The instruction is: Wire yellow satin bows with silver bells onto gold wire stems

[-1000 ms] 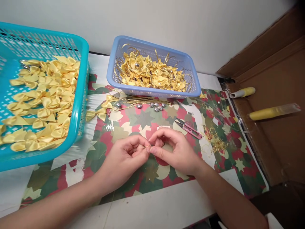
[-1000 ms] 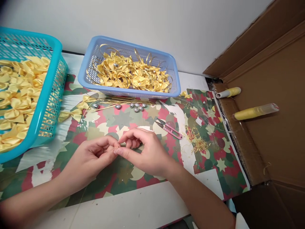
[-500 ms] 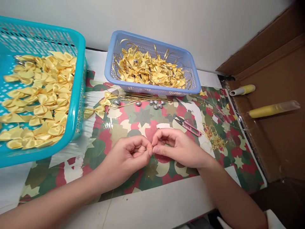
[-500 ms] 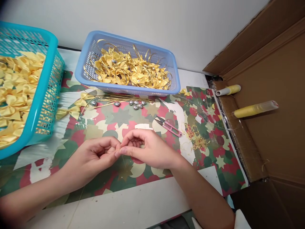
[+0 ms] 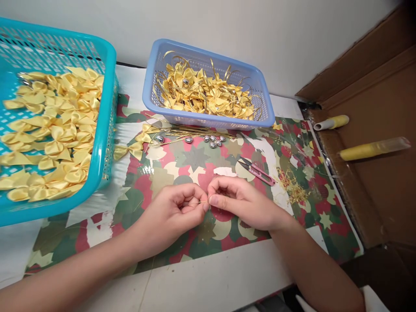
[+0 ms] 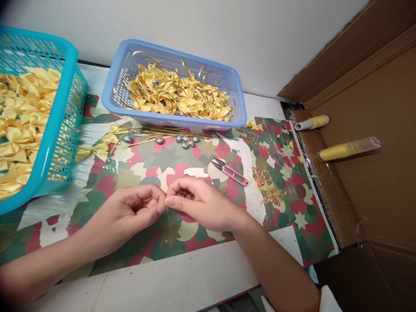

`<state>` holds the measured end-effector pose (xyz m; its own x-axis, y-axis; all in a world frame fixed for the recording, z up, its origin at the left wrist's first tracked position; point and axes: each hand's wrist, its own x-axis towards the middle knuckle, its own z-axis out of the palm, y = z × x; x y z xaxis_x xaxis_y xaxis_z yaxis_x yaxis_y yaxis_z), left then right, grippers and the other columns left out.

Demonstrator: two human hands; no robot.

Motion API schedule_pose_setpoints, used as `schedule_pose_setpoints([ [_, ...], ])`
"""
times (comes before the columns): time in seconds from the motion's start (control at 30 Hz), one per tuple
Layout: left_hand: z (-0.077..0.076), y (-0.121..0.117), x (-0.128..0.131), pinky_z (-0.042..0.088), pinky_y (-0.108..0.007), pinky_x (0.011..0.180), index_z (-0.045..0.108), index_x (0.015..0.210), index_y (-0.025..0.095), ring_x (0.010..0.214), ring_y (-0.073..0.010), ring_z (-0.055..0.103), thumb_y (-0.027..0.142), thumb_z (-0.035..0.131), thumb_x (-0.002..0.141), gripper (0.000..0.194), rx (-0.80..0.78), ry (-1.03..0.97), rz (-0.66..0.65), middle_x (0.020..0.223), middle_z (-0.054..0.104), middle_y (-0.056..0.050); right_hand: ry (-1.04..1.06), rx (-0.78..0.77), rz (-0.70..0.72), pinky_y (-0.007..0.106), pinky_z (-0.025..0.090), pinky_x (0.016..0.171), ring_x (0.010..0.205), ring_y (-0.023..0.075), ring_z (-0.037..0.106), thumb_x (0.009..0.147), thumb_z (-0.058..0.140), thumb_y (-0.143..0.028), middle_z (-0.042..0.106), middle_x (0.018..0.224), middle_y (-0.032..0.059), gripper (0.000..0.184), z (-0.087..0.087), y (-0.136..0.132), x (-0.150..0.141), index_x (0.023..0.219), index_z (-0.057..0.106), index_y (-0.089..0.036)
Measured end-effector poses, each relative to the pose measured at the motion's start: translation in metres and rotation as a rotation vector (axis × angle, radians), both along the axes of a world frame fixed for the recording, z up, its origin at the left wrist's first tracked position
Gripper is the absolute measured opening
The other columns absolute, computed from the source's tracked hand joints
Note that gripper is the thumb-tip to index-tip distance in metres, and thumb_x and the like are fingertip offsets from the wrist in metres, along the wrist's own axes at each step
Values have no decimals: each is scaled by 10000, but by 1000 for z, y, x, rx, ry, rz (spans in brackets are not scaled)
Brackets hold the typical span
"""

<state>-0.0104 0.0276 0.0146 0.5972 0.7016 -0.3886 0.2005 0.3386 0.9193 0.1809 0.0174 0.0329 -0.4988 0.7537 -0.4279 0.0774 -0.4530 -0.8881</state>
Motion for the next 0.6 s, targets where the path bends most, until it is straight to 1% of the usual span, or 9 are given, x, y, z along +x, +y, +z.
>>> schedule_pose_setpoints([
  [0.2,1,-1,-1,202,-174,444,525,704,180,506,-70,229,234,522,834,141,8,-2,4,558,280,84,-6,11,-23,202,318,488,562,71,403,904,585,-387,441,688,-45,235,1,0,0,811,510,-185],
  [0.37,1,0,0,189,-177,438,519,704,178,496,-67,212,246,522,841,153,16,3,-3,548,259,90,-40,64,-37,215,387,563,635,87,455,865,645,-355,495,758,-26,189,3,1,-1,873,560,-186],
  [0.6,3,0,-1,199,-181,448,501,679,179,499,-72,213,272,528,847,194,22,30,-27,537,238,93,-51,32,-41,224,361,525,596,88,437,846,658,-368,487,735,-27,209,3,-1,-2,826,564,-183],
])
